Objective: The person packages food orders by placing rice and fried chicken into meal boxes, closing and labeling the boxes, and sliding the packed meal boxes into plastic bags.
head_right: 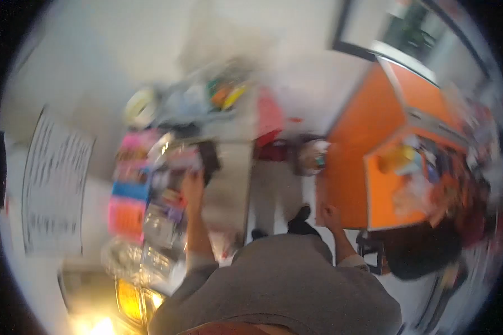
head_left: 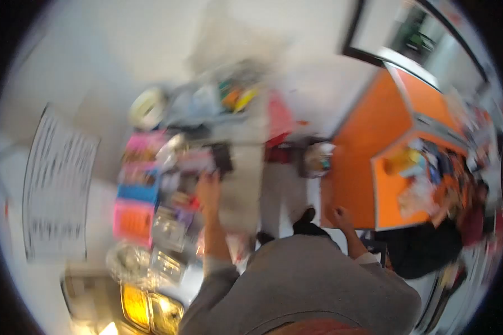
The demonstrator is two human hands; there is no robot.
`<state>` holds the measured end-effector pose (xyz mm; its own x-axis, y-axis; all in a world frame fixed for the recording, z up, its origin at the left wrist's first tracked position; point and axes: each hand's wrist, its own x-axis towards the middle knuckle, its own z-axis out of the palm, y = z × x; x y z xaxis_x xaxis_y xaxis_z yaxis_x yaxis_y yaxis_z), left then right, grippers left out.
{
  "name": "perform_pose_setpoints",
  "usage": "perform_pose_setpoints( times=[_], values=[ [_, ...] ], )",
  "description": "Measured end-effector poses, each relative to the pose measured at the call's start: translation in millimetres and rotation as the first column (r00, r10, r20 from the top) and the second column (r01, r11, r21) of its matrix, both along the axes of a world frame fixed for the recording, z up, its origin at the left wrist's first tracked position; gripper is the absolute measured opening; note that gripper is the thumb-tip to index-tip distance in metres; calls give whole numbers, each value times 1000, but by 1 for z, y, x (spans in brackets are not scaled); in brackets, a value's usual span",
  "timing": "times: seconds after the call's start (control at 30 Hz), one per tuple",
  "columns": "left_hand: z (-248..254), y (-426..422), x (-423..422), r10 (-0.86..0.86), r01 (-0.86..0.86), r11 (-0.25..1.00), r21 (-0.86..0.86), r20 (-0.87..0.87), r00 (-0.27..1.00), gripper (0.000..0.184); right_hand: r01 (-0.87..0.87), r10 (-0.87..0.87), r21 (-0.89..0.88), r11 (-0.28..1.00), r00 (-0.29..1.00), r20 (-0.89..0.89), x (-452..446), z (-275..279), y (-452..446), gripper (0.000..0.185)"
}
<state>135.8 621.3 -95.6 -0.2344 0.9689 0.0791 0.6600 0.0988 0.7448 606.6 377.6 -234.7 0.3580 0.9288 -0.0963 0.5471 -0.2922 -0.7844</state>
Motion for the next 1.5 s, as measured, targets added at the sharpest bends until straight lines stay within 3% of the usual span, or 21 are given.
perform_pose_setpoints(
  times=[0.03,0.07,0.1,0.17,0.23,0.3,0.4,0.43,0.53,0.63,0.73,0.83,0.93,1.03,1.13,1.23,1.3,1.37,1.4,1.47,1.5],
  values=[
    [54,-18,35,20,-23,993,120,25,999,45,23,-27,41,999,995,101,0,23,21,22],
    [36,-16,52,52,-27,967,254,-92,994,43,36,-66,139,990,975,214,-7,74,42,21],
    [39,-18,76,32,13,928,373,-115,993,39,41,-103,312,949,978,184,-3,104,59,16],
    [21,-17,122,-77,113,952,283,-137,988,35,88,-171,464,881,975,140,11,173,89,11],
    [17,-16,165,-296,306,939,154,-90,951,33,4,-290,665,747,902,321,40,239,104,10],
    [-5,-7,214,-507,507,856,102,-33,861,39,-46,-478,834,550,801,359,81,265,117,6],
    [2,-8,290,-685,681,728,-77,-111,720,60,-34,-701,900,434,615,361,147,313,136,12],
    [-1,-4,313,-767,747,640,-178,-97,634,66,30,-714,892,452,611,341,168,321,142,13],
    [-17,12,382,-894,876,414,-246,69,442,71,136,-788,887,442,531,311,224,325,164,11],
    [10,25,457,-949,893,314,-324,-134,285,69,149,-762,872,466,569,310,263,315,181,9],
    [20,51,517,-943,944,327,-53,-83,322,60,82,-656,836,543,663,361,278,309,181,12],
    [25,86,570,-936,924,351,150,65,345,47,91,-670,853,514,664,333,282,302,183,13],
    [51,105,603,-894,799,418,431,38,447,38,83,-696,867,490,637,332,283,294,182,12],
    [83,128,634,-863,744,397,537,-58,502,28,124,-745,906,406,619,249,283,292,186,14],
    [135,140,668,-919,722,305,621,-6,393,31,103,-717,885,454,632,294,286,303,182,17],
    [172,169,715,-961,716,11,698,-190,200,26,93,-560,773,627,744,365,292,313,171,22],
    [213,179,747,-924,789,-114,604,-356,139,20,67,-519,920,385,840,157,305,306,177,21],
    [218,202,776,-934,791,-148,594,-347,86,24,111,-560,909,403,815,148,321,320,167,20],
    [221,208,781,-936,839,-172,517,-352,24,27,165,-621,827,538,741,257,330,344,159,20],
    [229,216,799,-932,888,-237,394,-349,-94,32,373,-712,682,629,629,313,348,385,175,23],
    [228,217,801,-905,885,-283,370,-408,-119,39,374,-694,636,675,613,377,355,389,188,26]
  ],
)
